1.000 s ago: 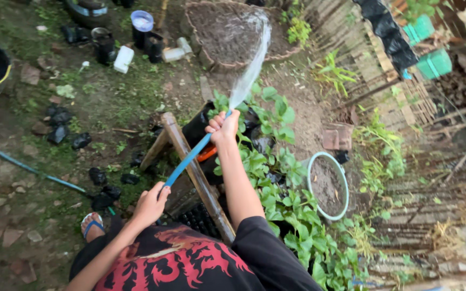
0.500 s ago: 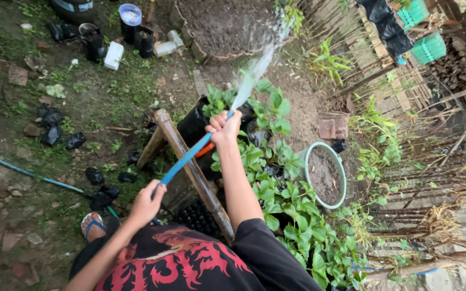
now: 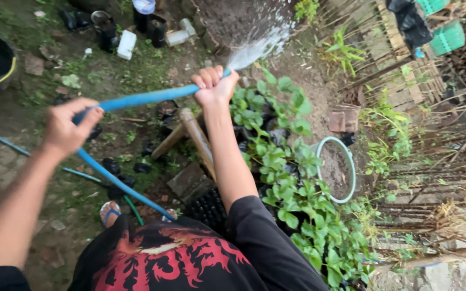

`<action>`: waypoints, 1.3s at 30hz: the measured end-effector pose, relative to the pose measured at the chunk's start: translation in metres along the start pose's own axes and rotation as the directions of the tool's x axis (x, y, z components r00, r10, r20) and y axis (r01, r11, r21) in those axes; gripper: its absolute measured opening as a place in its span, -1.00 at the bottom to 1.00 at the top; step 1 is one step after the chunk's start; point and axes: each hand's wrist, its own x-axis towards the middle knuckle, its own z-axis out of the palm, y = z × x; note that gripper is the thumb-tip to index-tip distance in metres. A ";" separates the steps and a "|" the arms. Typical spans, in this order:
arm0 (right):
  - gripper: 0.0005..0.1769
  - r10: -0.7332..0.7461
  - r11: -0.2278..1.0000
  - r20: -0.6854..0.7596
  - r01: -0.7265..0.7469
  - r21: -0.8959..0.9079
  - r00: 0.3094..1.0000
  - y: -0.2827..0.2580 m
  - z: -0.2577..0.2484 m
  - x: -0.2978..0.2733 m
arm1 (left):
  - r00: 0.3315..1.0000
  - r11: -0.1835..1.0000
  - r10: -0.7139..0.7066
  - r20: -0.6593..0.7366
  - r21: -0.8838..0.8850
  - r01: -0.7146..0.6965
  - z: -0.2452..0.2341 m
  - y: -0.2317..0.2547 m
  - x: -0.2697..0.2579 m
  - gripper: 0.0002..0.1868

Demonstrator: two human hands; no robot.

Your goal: The person waters various plants, potted seedlings, and garden soil using a hose.

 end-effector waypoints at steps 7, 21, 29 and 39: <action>-0.53 0.076 0.991 0.238 -0.100 0.086 0.968 0.064 0.056 0.027 | 0.994 0.986 0.108 -0.001 0.124 -0.107 -0.118 0.021 0.045 -0.76; -0.48 0.083 0.974 0.210 -0.035 -0.224 0.974 0.009 0.102 0.063 | 0.934 0.980 -0.172 0.313 -0.039 0.193 -0.031 0.019 0.060 -0.71; -0.46 0.052 0.957 0.046 -0.037 -0.288 0.998 -0.019 0.061 0.121 | 0.910 0.967 -0.183 0.371 -0.101 0.235 0.036 -0.030 0.077 -0.71; -0.40 0.038 0.926 -0.014 -0.041 -0.374 0.999 -0.044 0.035 0.264 | 0.653 0.933 -0.338 0.677 0.151 0.327 0.098 -0.129 0.207 -0.64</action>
